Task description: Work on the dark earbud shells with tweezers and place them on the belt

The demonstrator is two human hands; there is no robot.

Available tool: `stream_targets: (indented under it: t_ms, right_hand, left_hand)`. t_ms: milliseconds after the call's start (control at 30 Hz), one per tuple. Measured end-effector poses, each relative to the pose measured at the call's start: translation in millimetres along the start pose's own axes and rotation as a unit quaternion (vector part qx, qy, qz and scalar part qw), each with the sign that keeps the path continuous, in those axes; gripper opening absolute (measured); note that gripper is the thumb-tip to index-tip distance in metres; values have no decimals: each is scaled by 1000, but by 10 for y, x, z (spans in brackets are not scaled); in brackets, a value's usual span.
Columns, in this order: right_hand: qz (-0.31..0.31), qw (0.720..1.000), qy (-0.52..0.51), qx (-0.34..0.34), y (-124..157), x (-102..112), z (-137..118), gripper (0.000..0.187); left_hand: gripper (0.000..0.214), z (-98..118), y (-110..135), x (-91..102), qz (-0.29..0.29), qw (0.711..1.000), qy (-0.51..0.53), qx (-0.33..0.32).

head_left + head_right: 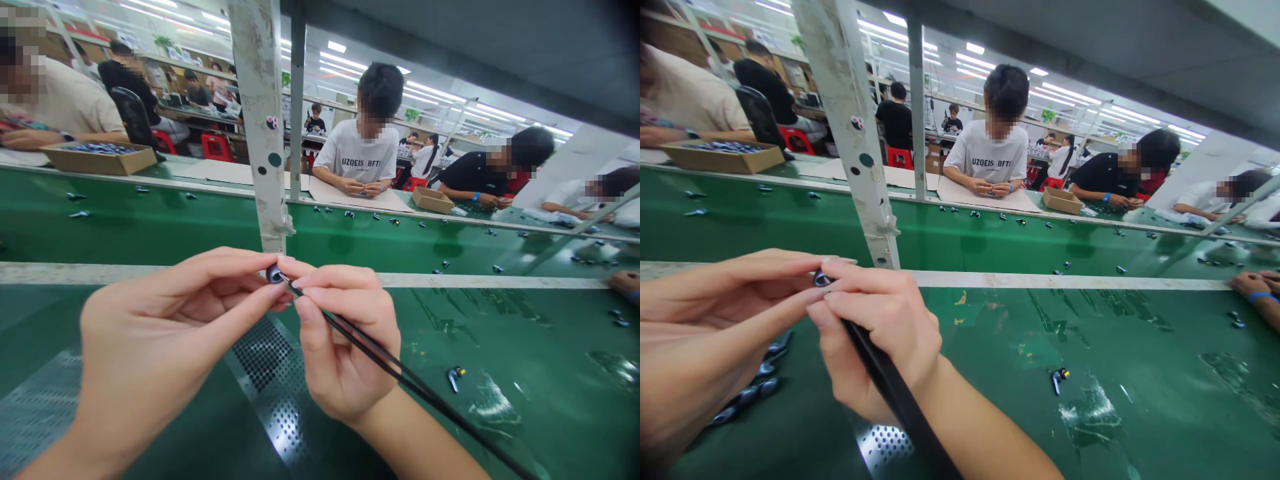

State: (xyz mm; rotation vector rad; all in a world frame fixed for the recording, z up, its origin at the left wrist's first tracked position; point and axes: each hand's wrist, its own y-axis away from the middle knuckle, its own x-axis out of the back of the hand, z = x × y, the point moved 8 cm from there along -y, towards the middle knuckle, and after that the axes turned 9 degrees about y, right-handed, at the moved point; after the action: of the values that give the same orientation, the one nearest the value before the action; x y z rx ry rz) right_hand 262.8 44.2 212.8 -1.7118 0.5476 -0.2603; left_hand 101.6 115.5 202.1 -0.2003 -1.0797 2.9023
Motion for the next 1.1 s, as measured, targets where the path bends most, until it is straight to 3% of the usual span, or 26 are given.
stream_targets:
  t_ms: [300, 533, 1100]
  right_hand:
    - [-11, 998, -60, 20, 0, 36, -3, 29]
    - [-88, 993, -14, -80, -15, 8, -30, 21]
    - [-83, 993, -9, -83, -40, 16, -57, 14]
  left_hand:
    - [25, 71, 31, -33, 25, 1000, -17, 8]
    - [22, 137, 44, -17, 31, 999, -41, -1]
    - [18, 193, 18, 6, 14, 998, -49, -40]
